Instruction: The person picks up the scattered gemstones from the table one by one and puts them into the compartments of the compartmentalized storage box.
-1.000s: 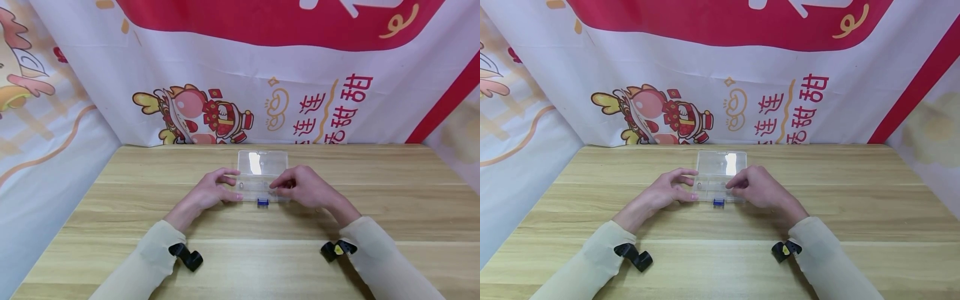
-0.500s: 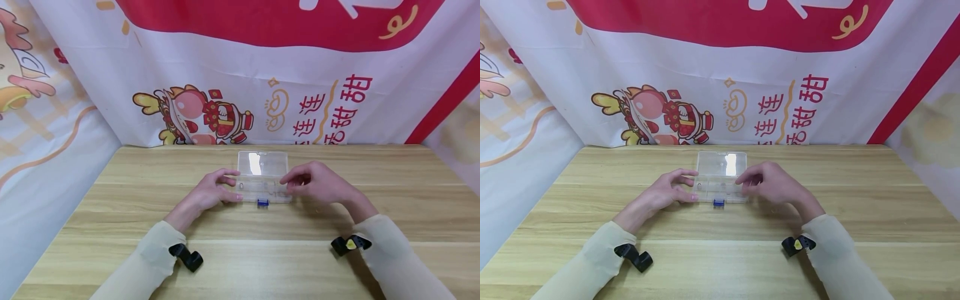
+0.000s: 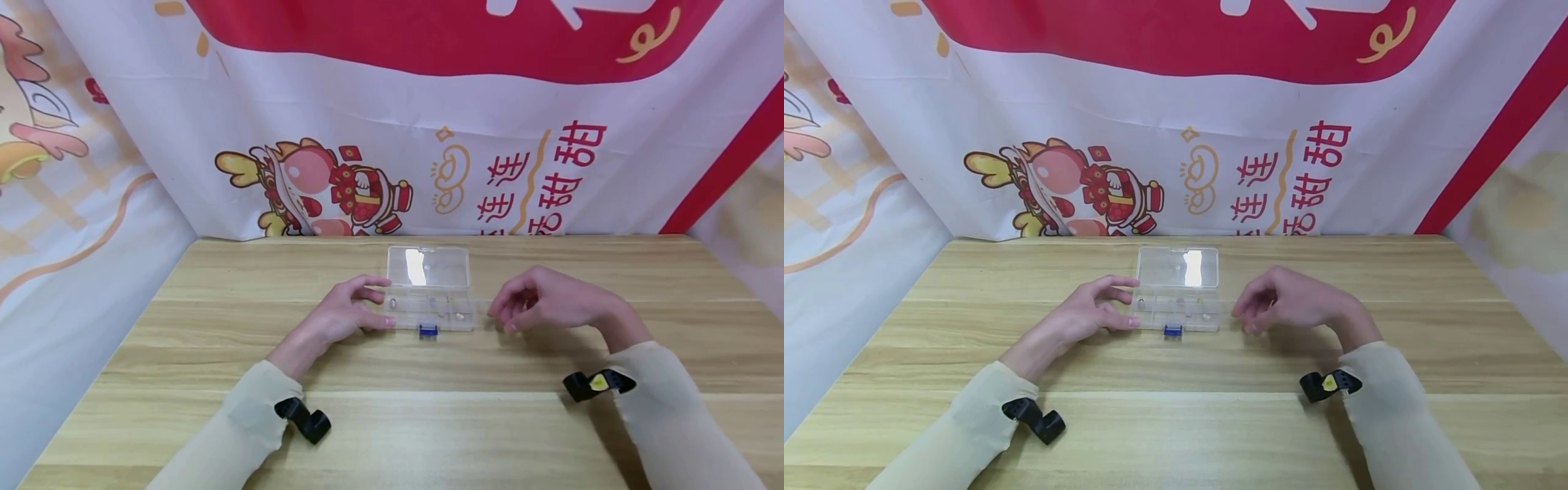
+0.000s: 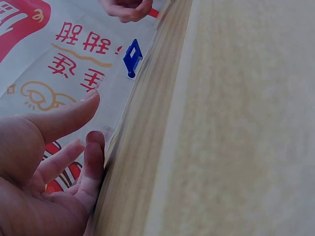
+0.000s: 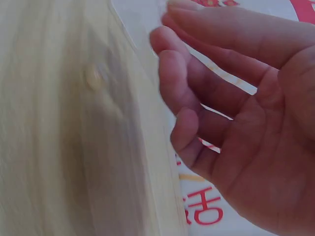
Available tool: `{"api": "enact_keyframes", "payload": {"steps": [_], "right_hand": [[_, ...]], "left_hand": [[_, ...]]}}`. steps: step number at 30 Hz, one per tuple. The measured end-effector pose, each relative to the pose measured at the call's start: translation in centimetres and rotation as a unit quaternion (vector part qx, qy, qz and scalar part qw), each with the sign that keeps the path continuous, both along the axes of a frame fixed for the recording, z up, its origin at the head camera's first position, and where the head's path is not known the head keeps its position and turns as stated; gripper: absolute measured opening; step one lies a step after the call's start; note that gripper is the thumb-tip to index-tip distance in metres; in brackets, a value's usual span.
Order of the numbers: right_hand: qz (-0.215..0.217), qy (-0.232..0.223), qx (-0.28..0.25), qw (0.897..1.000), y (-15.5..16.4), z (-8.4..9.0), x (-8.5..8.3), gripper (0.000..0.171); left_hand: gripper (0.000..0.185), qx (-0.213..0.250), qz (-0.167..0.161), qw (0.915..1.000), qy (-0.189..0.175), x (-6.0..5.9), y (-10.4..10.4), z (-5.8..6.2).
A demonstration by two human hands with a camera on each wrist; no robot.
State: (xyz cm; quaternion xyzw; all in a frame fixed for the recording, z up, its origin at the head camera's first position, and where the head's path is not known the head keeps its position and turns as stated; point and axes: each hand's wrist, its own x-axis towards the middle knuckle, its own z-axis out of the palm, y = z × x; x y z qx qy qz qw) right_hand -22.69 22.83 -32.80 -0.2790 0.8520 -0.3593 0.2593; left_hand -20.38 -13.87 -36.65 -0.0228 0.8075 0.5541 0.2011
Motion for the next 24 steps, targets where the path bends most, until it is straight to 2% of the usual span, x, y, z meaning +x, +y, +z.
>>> {"api": "enact_keyframes", "payload": {"steps": [5, 13, 24], "right_hand": [[0.0, -0.034, 0.017, 0.999, 1.4, 0.0, -0.3, 0.021], [0.02, -0.109, 0.0, 0.994, 2.2, -1.0, -0.5, 0.025], [0.024, -0.122, 0.014, 0.992, 1.9, -1.2, -0.4, 0.02]], "left_hand": [[0.065, 0.0, -0.001, 1.0, 0.001, 0.0, 0.0, 0.0], [0.065, -0.002, 0.0, 1.0, 0.003, 0.1, 0.0, 0.0], [0.065, -0.003, 0.0, 1.0, 0.002, 0.0, 0.0, 0.0]]}}
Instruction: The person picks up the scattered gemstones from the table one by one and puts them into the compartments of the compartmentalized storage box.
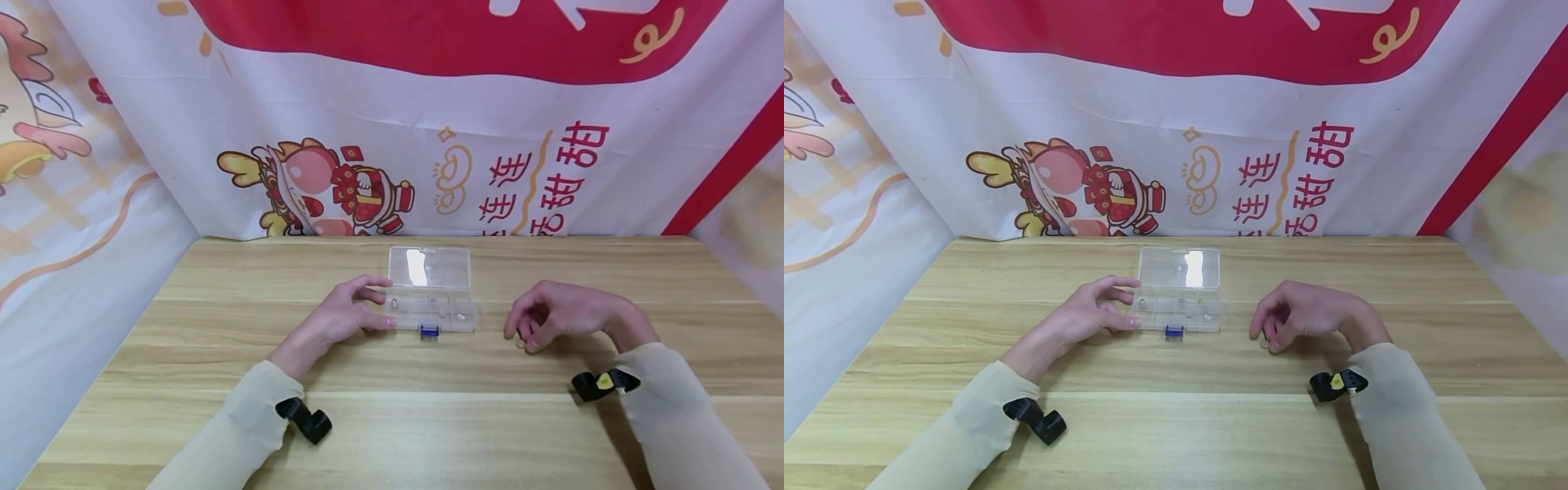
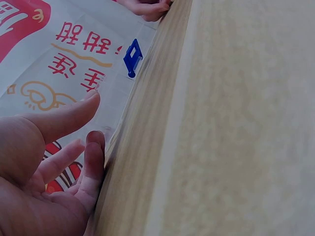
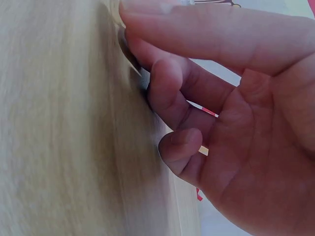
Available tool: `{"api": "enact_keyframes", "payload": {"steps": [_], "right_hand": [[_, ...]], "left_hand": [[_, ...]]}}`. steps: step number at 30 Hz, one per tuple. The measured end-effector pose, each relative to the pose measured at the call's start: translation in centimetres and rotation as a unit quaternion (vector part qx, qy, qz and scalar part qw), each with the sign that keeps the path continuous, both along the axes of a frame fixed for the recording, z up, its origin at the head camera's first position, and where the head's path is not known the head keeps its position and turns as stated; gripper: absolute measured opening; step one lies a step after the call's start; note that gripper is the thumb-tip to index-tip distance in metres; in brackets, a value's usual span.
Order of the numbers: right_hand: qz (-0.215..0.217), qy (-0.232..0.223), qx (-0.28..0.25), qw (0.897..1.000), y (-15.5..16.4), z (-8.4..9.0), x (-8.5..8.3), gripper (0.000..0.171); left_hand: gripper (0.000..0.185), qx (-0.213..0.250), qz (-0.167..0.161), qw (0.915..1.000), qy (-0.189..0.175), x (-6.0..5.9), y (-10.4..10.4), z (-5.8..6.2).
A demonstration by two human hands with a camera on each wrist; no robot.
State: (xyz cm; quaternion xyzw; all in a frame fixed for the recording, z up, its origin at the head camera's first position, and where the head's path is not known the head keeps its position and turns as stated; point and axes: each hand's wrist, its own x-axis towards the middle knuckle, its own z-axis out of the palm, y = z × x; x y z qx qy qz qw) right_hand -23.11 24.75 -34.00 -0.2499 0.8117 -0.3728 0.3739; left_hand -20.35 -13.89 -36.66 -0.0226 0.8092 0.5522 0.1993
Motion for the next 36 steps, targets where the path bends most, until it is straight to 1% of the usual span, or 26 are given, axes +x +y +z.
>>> {"api": "enact_keyframes", "payload": {"steps": [10, 16, 26, 31, 36], "right_hand": [[0.002, 0.031, 0.025, 0.999, -0.7, -0.1, 0.0, 0.017], [-0.013, 0.047, 0.037, 0.998, -1.2, -0.1, 0.1, 0.012], [-0.014, 0.1, 0.034, 0.994, -1.4, -0.2, 0.0, 0.011], [-0.015, 0.105, 0.028, 0.994, -1.5, -0.2, -0.2, 0.012], [-0.029, 0.115, 0.018, 0.993, -1.5, 0.1, 0.0, 0.009]], "left_hand": [[0.065, 0.004, 0.002, 1.0, -0.002, 0.0, 0.0, 0.0], [0.065, 0.003, 0.001, 1.0, -0.003, 0.0, 0.0, 0.0], [0.065, 0.0, 0.001, 1.0, -0.001, -0.2, 0.0, 0.0], [0.065, 0.001, 0.0, 1.0, 0.0, -0.1, 0.0, 0.2], [0.065, 0.004, -0.001, 1.0, -0.003, 0.0, 0.1, 0.2]]}}
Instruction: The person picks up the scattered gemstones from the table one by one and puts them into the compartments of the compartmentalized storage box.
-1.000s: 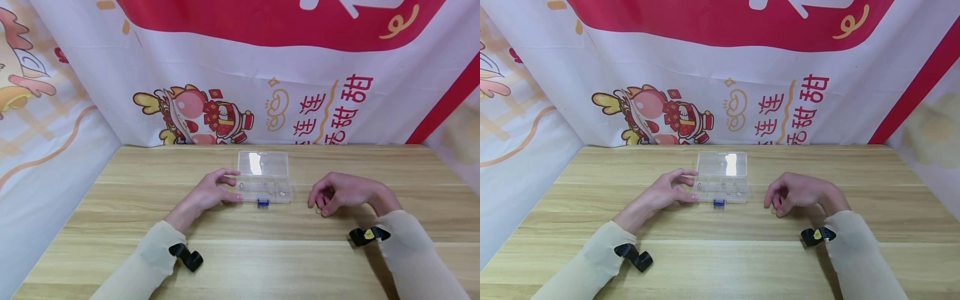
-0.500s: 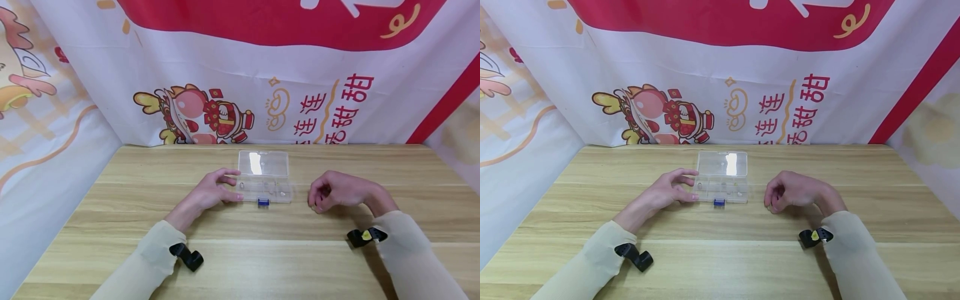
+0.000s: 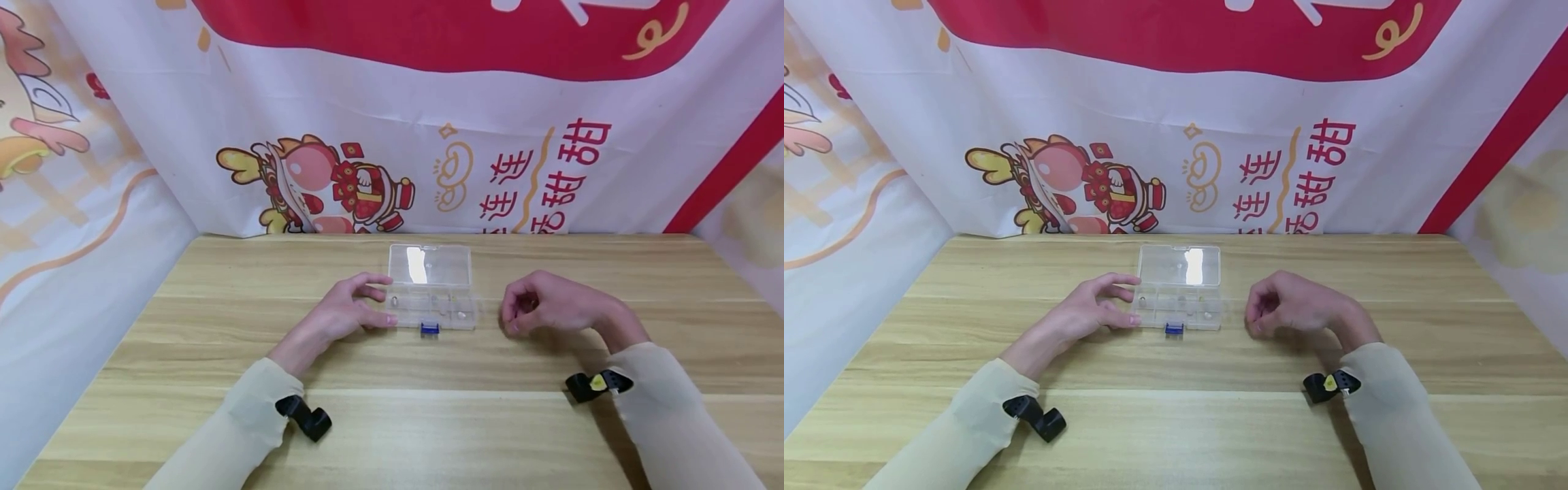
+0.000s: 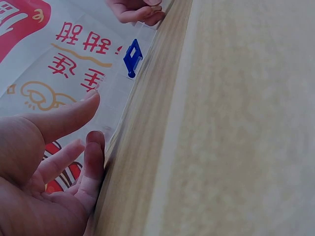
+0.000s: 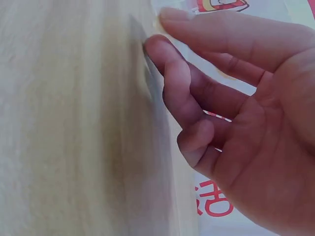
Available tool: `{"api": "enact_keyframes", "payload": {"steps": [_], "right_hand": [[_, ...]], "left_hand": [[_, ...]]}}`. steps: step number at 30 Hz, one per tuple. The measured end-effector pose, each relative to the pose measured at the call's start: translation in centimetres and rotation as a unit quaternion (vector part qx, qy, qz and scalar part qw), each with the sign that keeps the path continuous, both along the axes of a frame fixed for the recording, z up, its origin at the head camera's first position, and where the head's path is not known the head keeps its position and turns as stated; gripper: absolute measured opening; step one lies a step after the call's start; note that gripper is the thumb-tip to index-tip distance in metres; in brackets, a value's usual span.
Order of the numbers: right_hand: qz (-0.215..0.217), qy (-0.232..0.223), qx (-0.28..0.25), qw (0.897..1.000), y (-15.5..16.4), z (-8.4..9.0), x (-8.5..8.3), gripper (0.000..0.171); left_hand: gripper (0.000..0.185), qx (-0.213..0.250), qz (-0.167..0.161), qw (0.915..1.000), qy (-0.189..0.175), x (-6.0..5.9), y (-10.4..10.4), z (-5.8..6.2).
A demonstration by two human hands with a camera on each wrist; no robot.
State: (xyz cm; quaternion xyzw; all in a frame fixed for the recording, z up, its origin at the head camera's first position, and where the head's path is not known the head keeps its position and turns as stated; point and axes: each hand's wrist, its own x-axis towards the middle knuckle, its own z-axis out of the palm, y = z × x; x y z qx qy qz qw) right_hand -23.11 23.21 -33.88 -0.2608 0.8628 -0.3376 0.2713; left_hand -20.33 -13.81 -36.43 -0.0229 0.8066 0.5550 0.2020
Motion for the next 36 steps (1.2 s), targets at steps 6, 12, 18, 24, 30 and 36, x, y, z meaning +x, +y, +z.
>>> {"api": "enact_keyframes", "payload": {"steps": [6, 12, 18, 24, 30, 36], "right_hand": [[-0.005, 0.014, -0.022, 1.0, -0.2, 0.2, 0.0, 0.009], [-0.005, 0.031, -0.051, 0.998, -0.6, 0.1, 0.1, 0.009], [-0.03, 0.045, -0.06, 0.997, -1.2, 0.4, 0.2, 0.013], [-0.049, 0.057, -0.065, 0.995, -1.7, 0.7, 0.4, 0.016], [-0.061, 0.057, -0.075, 0.994, -2.1, 0.8, 0.5, 0.018], [-0.063, 0.053, -0.085, 0.993, -2.6, 0.9, 0.6, 0.019]], "left_hand": [[0.065, 0.003, 0.001, 1.0, 0.0, 0.0, 0.0, -0.1], [0.065, 0.003, 0.001, 1.0, 0.0, -0.1, 0.0, -0.2], [0.065, 0.003, 0.0, 1.0, 0.001, -0.1, -0.1, -0.3], [0.065, 0.002, -0.001, 1.0, 0.002, -0.1, -0.1, -0.3], [0.064, 0.003, -0.001, 1.0, 0.002, -0.1, -0.1, -0.3], [0.065, 0.0, 0.002, 1.0, 0.001, -0.1, 0.0, -0.2]]}}
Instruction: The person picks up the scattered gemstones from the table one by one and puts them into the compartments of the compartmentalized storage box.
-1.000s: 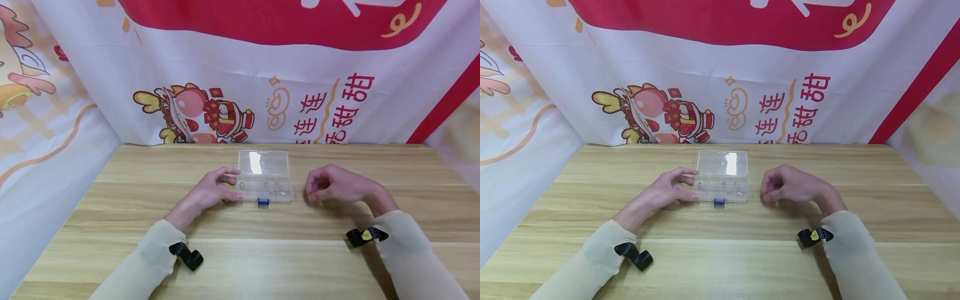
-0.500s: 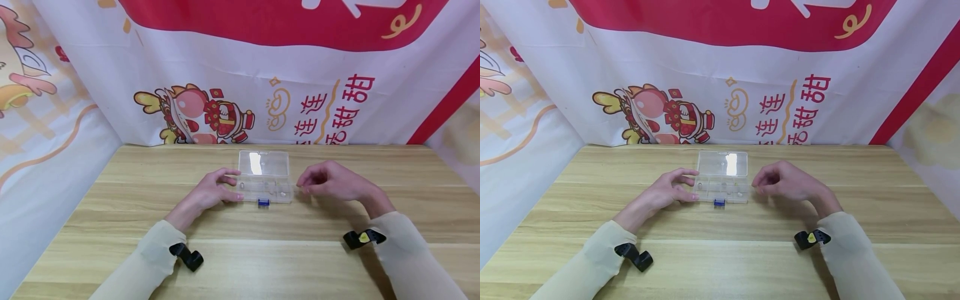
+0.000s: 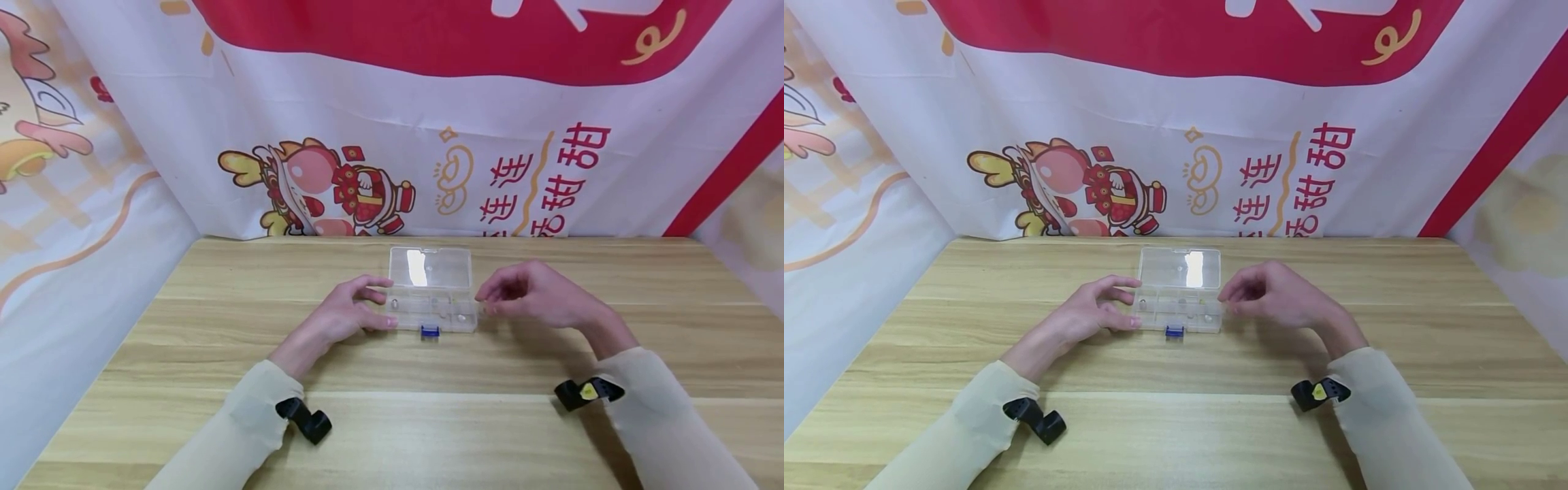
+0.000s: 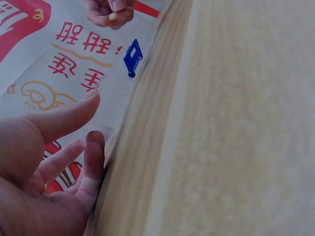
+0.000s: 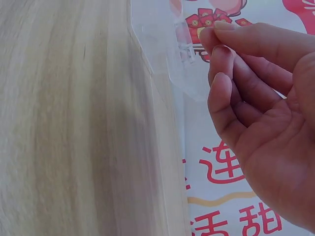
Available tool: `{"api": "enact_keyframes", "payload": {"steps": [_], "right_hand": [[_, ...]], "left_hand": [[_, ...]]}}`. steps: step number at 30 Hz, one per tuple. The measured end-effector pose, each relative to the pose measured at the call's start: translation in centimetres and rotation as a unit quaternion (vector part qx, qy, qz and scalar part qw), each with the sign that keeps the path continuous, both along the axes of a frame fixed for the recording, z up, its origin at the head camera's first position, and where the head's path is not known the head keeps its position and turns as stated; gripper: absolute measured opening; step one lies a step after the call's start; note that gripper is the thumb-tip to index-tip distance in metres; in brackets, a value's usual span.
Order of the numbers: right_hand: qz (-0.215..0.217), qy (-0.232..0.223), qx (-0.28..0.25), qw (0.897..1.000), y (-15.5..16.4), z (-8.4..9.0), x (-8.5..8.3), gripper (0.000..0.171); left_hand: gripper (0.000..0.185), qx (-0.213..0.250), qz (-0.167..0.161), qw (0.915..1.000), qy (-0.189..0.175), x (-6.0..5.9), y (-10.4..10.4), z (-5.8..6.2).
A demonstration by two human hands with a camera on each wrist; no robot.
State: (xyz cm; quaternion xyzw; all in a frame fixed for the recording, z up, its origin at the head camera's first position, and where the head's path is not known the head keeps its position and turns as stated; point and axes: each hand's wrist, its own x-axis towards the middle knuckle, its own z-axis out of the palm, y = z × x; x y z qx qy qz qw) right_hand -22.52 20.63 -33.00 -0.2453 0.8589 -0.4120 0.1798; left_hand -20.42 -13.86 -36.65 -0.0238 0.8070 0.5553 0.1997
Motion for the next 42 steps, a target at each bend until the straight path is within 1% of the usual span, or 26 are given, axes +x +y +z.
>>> {"api": "enact_keyframes", "payload": {"steps": [12, 22, 28, 35, 42], "right_hand": [[-0.02, 0.021, -0.005, 1.0, -1.1, -0.4, 0.3, 0.018], [-0.026, 0.022, 0.004, 0.999, -1.8, -0.6, 0.4, 0.017], [-0.038, 0.013, 0.006, 0.999, -2.3, -0.6, 0.5, 0.017], [-0.047, 0.026, 0.003, 0.999, -2.9, -0.9, 0.6, 0.016], [-0.063, 0.025, 0.006, 0.998, -3.9, -0.8, 0.9, 0.017]], "left_hand": [[0.064, -0.004, -0.001, 1.0, 0.001, 0.0, 0.1, 0.0], [0.064, -0.001, -0.003, 1.0, 0.003, 0.0, 0.1, 0.1], [0.064, 0.002, -0.003, 1.0, 0.003, 0.0, 0.2, 0.1], [0.065, 0.003, -0.003, 1.0, 0.003, 0.0, 0.2, 0.0], [0.066, 0.002, -0.002, 1.0, 0.005, 0.0, 0.0, -0.1]]}}
